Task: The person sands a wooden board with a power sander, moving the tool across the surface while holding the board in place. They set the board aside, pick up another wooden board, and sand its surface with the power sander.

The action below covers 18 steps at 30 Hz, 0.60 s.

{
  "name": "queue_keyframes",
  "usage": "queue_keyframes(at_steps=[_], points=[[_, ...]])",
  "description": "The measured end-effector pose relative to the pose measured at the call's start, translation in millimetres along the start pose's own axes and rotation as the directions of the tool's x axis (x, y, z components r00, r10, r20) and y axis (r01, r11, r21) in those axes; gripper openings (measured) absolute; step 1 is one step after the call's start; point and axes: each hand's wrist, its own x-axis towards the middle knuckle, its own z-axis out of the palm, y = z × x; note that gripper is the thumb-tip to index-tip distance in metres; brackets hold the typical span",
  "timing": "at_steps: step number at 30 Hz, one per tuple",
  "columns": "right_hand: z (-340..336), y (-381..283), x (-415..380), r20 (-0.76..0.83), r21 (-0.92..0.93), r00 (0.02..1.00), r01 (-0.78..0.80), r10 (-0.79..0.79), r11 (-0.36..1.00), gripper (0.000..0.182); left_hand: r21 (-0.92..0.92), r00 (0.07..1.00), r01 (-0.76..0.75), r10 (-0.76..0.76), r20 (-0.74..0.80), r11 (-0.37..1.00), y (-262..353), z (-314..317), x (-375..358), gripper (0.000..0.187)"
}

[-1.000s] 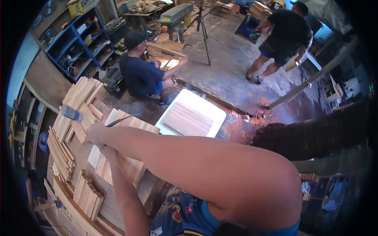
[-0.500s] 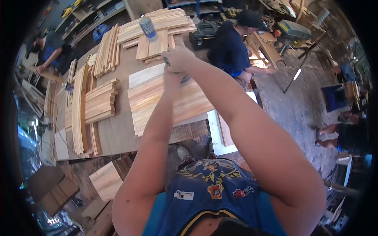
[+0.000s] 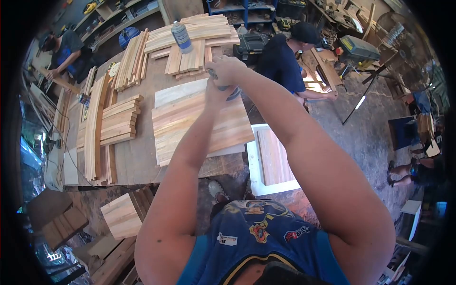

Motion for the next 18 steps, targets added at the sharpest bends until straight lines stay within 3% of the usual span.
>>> queue_keyframes(at_steps=[11, 14, 16, 18], points=[[1.2, 4.9, 0.2, 0.009, -0.021, 1.0, 0.027, -0.027, 0.999, 0.055, 0.078, 0.997, -0.033, 0.038, -0.065, 0.996, 0.7, 6.4, 1.7, 0.086], [5.1, -3.8, 0.6, 0.0, 0.013, 1.0, 0.006, -0.006, 1.0, 0.057, 0.016, 0.997, -0.053, 0.054, -0.05, 0.998, 4.0, -4.7, -2.2, 0.085], [8.7, -10.7, 4.1, -0.025, 0.0, 1.0, 0.015, -0.015, 1.0, 0.057, 0.036, 0.997, -0.062, 0.06, 0.044, 0.997, 8.8, -19.4, -4.5, 0.085], [17.5, -24.8, 8.1, -0.039, 0.0, 0.999, 0.035, -0.035, 0.999, 0.058, 0.001, 0.999, -0.032, 0.032, -0.008, 0.999, 2.0, -29.6, -10.8, 0.082]])
